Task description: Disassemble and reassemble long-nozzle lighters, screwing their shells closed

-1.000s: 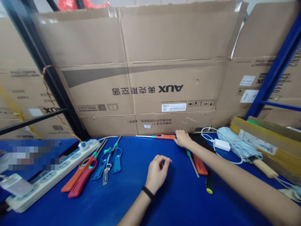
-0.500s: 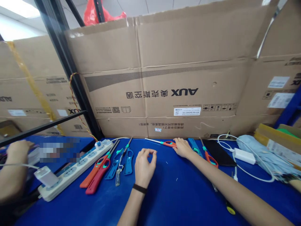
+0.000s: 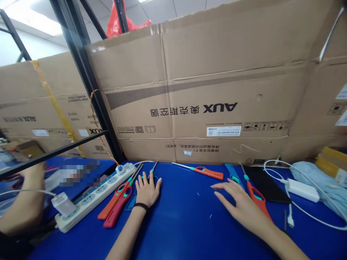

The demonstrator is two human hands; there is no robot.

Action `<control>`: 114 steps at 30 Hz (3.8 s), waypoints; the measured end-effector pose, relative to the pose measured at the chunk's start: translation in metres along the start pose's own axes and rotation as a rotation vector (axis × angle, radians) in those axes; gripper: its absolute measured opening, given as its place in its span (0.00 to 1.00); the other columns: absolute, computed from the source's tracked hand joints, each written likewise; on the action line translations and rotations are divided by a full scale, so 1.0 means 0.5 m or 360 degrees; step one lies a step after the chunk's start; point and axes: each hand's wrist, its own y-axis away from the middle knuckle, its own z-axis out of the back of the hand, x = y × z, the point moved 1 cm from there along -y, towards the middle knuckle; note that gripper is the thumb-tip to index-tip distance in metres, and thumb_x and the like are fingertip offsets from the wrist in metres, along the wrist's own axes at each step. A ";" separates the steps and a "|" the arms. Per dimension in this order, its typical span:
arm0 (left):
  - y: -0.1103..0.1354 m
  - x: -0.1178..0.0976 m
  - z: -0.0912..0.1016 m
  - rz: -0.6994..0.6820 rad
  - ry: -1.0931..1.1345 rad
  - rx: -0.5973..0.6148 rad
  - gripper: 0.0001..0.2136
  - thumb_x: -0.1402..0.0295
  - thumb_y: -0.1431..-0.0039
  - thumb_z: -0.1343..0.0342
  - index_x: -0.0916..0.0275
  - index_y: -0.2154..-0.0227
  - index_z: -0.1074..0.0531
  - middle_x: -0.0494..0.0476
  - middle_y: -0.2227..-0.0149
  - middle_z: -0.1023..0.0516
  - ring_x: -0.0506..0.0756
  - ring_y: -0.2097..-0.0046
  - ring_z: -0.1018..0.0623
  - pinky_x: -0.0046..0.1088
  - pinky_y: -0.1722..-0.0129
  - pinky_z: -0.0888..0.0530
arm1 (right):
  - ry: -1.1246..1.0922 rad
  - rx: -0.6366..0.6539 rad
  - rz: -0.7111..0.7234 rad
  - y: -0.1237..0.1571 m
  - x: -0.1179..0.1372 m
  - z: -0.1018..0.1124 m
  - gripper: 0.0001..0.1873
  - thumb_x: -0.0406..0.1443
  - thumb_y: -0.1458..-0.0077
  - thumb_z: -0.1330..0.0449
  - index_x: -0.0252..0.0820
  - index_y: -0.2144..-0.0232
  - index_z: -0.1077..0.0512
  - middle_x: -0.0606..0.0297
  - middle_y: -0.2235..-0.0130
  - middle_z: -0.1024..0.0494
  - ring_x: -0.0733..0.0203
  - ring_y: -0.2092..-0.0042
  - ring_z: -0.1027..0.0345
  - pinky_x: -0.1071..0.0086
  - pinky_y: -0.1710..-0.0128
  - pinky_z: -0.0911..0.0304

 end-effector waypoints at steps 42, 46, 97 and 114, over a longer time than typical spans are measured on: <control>0.272 -0.105 -0.001 -0.0571 -0.0057 -0.0276 0.24 0.64 0.36 0.59 0.63 0.38 0.44 0.67 0.37 0.43 0.69 0.37 0.43 0.52 0.44 0.40 | 0.0524 -0.0195 -0.0277 -0.096 0.019 -0.165 0.25 0.33 0.41 0.50 0.32 0.41 0.40 0.45 0.42 0.35 0.47 0.42 0.42 0.52 0.43 0.48; 0.292 -0.115 0.005 -0.0617 0.0063 -0.0269 0.25 0.63 0.36 0.59 0.61 0.37 0.49 0.64 0.35 0.46 0.68 0.35 0.46 0.53 0.42 0.41 | 0.0628 -0.0207 -0.0264 -0.079 -0.007 -0.139 0.25 0.29 0.41 0.53 0.31 0.42 0.40 0.42 0.45 0.32 0.44 0.43 0.40 0.49 0.44 0.47; 0.189 -0.112 0.119 -0.1817 0.0404 0.0650 0.28 0.60 0.33 0.61 0.56 0.36 0.66 0.52 0.33 0.58 0.58 0.33 0.55 0.46 0.37 0.50 | 0.0035 0.0397 0.0147 -0.012 0.021 -0.048 0.20 0.34 0.40 0.51 0.45 0.46 0.35 0.59 0.41 0.34 0.56 0.37 0.47 0.48 0.38 0.55; 0.059 -0.093 0.107 -0.0995 0.1214 0.0214 0.15 0.62 0.35 0.58 0.56 0.56 0.27 0.54 0.50 0.25 0.55 0.46 0.30 0.41 0.38 0.45 | 0.0115 0.0317 0.0026 -0.010 -0.023 -0.057 0.19 0.29 0.42 0.51 0.43 0.49 0.33 0.58 0.48 0.27 0.56 0.44 0.36 0.45 0.39 0.53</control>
